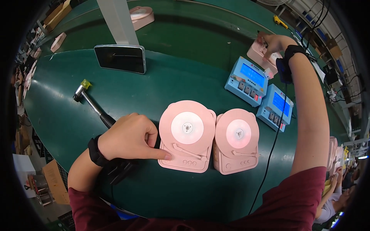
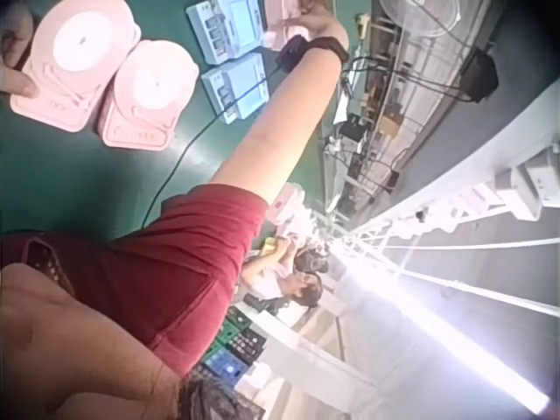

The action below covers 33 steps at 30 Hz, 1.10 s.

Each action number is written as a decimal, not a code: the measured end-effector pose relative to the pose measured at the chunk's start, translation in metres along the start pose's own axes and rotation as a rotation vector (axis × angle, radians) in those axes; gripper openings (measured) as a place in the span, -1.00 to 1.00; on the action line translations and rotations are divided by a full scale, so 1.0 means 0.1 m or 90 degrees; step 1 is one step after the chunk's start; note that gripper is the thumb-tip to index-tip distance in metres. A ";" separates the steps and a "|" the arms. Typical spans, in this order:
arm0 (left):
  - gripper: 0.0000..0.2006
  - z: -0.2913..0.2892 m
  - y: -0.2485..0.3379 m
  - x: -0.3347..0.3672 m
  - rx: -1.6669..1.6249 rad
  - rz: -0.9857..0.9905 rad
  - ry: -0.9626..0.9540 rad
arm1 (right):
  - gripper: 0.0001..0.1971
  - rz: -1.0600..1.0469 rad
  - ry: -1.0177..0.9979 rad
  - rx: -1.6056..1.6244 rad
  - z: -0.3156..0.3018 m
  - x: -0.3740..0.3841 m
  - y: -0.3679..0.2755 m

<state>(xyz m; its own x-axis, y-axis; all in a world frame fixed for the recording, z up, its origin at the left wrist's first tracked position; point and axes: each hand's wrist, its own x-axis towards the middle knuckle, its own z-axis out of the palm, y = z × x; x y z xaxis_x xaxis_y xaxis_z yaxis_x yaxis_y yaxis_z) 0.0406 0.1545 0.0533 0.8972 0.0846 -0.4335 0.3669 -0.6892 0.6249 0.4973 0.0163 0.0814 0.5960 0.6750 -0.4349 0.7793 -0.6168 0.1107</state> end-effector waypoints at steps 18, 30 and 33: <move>-0.59 0.05 -0.43 0.28 -0.272 0.064 -0.106 | -0.15 0.000 0.139 0.366 0.58 0.00 0.70; -0.61 0.11 -0.38 0.25 -0.277 0.091 -0.092 | -0.18 -0.199 0.501 0.148 0.40 -1.10 0.44; -0.64 0.14 -0.35 0.26 -0.308 0.084 -0.083 | -0.30 -0.319 0.576 0.110 0.35 -1.84 0.08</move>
<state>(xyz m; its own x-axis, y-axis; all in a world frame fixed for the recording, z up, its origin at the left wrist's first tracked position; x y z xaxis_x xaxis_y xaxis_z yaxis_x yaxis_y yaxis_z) 0.0476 0.1709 0.0108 0.9167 -0.0926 -0.3887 0.3518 -0.2739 0.8951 0.3871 -0.1272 0.1313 0.1905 0.8763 0.4424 0.9812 -0.1841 -0.0578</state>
